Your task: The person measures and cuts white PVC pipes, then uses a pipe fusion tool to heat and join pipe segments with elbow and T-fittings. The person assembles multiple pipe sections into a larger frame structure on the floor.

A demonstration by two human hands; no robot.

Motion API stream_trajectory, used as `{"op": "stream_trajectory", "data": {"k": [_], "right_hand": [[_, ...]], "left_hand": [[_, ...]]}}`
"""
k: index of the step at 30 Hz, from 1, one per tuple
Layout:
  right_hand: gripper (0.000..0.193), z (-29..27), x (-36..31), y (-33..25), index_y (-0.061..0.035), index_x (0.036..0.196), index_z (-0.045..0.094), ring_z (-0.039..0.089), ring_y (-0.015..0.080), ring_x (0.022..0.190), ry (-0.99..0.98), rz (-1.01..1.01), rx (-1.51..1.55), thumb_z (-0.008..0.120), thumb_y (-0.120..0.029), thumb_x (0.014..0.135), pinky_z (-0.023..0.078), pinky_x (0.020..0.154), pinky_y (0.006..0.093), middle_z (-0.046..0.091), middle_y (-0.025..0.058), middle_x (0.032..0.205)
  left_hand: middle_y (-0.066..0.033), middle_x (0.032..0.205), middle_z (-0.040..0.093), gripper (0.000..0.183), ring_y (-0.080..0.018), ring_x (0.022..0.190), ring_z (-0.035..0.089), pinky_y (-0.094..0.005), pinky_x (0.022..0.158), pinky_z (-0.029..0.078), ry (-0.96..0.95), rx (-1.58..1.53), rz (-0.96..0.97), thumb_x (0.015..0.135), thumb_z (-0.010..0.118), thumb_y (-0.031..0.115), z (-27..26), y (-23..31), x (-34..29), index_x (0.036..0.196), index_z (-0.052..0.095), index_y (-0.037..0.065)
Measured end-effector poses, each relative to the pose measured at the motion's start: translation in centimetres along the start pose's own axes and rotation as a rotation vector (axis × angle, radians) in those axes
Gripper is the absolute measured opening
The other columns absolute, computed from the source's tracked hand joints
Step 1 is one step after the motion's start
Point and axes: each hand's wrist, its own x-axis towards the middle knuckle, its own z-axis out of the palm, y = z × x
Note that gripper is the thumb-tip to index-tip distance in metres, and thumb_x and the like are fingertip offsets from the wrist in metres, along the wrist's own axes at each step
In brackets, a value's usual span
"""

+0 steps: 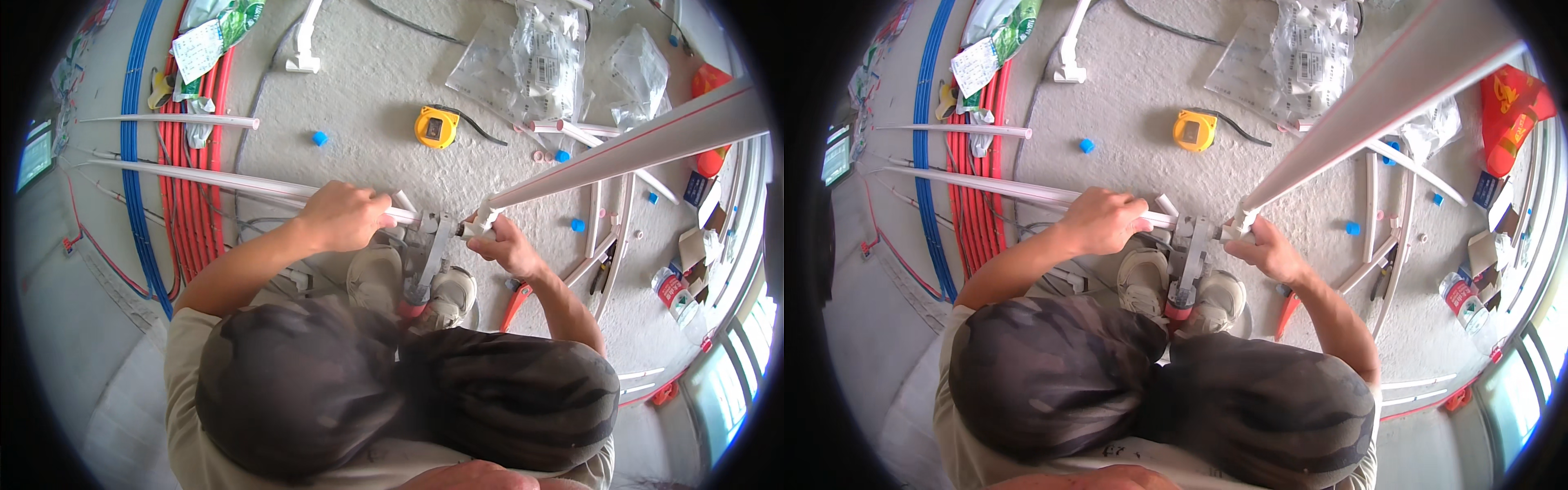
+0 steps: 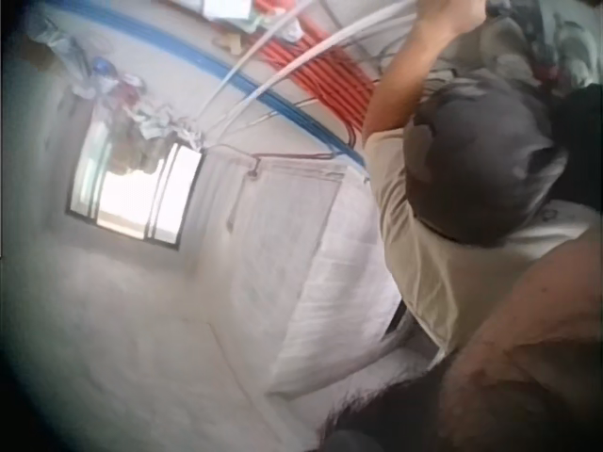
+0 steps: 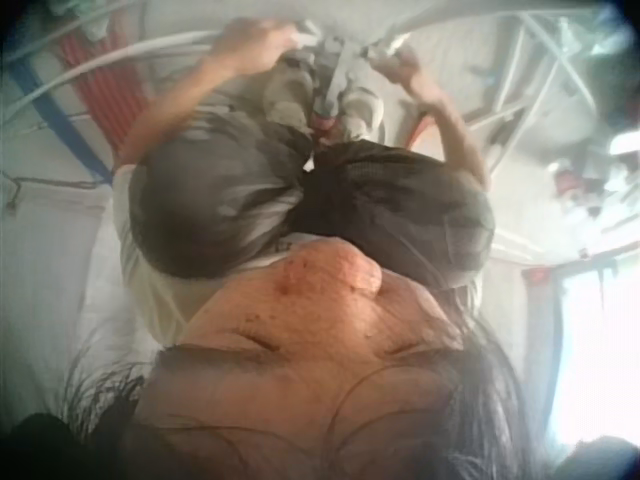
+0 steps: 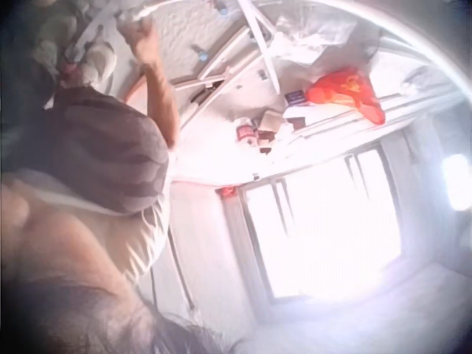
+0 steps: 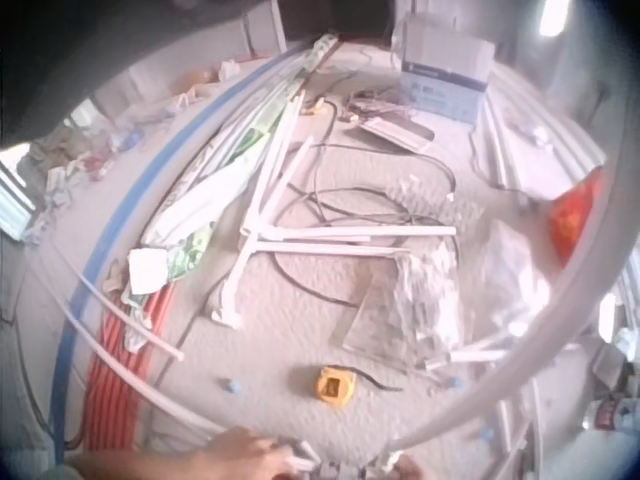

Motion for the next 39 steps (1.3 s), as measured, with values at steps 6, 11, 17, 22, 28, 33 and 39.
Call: {"op": "stream_trajectory", "data": {"k": [6,11,17,22,28,33,39], "right_hand": [[0.033,0.0,0.2,-1.8,-0.0058,0.124,0.065,0.047,0.0064,0.074,-0.054,0.068,0.044,0.076,-0.014,0.094,0.037,0.065,0.0268,0.055,-0.0055,0.086],[0.033,-0.2,0.4,-1.5,-0.0057,0.122,0.065,0.047,0.0066,0.074,-0.066,0.068,0.043,0.077,-0.016,0.093,0.036,0.065,0.0267,0.055,-0.0058,0.085],[0.024,0.9,0.6,0.6,-0.0050,0.116,0.062,0.047,0.0052,0.073,-0.011,0.019,0.151,0.073,-0.007,0.095,0.038,0.064,0.0256,0.054,-0.0049,0.086],[0.028,0.4,1.0,-0.1,-0.0049,0.118,0.059,0.049,0.0049,0.074,-0.089,0.018,0.114,0.074,-0.006,0.095,0.039,0.064,0.0252,0.055,-0.0041,0.088],[0.027,0.8,1.1,-0.1,-0.0048,0.118,0.059,0.049,0.0050,0.075,-0.044,0.037,0.134,0.074,-0.006,0.096,0.041,0.066,0.0255,0.056,-0.0040,0.088],[0.025,1.1,1.2,-0.4,-0.0053,0.115,0.058,0.050,0.0055,0.076,-0.041,0.022,0.102,0.074,-0.006,0.096,0.041,0.067,0.0259,0.056,-0.0037,0.088],[0.025,1.1,1.4,0.1,-0.0047,0.114,0.056,0.050,0.0057,0.075,-0.026,0.002,0.086,0.073,-0.005,0.096,0.041,0.065,0.0258,0.056,-0.0028,0.087]], "left_hand": [[-0.0132,0.071,0.065,0.027,-0.0393,0.066,0.068,-0.0508,0.057,0.050,-0.027,-0.005,-0.008,0.095,0.072,0.030,-0.3,0.2,0.7,0.084,0.061,0.007],[-0.0149,0.073,0.070,0.027,-0.0414,0.066,0.069,-0.0537,0.059,0.052,-0.108,-0.018,-0.042,0.097,0.068,0.033,-0.6,0.1,1.3,0.088,0.067,0.007],[-0.0148,0.071,0.068,0.024,-0.0405,0.065,0.069,-0.0532,0.056,0.051,-0.093,-0.061,-0.042,0.096,0.068,0.030,0.0,0.2,1.3,0.089,0.065,0.007],[-0.0129,0.069,0.066,0.022,-0.0381,0.063,0.067,-0.0499,0.054,0.049,-0.051,-0.066,-0.028,0.092,0.074,0.024,0.6,0.3,1.4,0.084,0.061,0.008],[-0.0156,0.069,0.067,0.023,-0.0402,0.061,0.068,-0.0531,0.054,0.050,-0.072,-0.088,-0.031,0.095,0.067,0.027,0.5,0.6,1.8,0.085,0.063,0.007],[-0.0167,0.070,0.068,0.023,-0.0408,0.063,0.069,-0.0534,0.055,0.051,-0.116,-0.086,-0.059,0.095,0.067,0.027,0.5,0.7,2.0,0.086,0.064,0.006],[-0.0181,0.071,0.070,0.024,-0.0412,0.064,0.070,-0.0535,0.056,0.052,-0.145,-0.089,-0.075,0.093,0.068,0.028,0.5,0.9,2.3,0.085,0.066,0.006]]}}
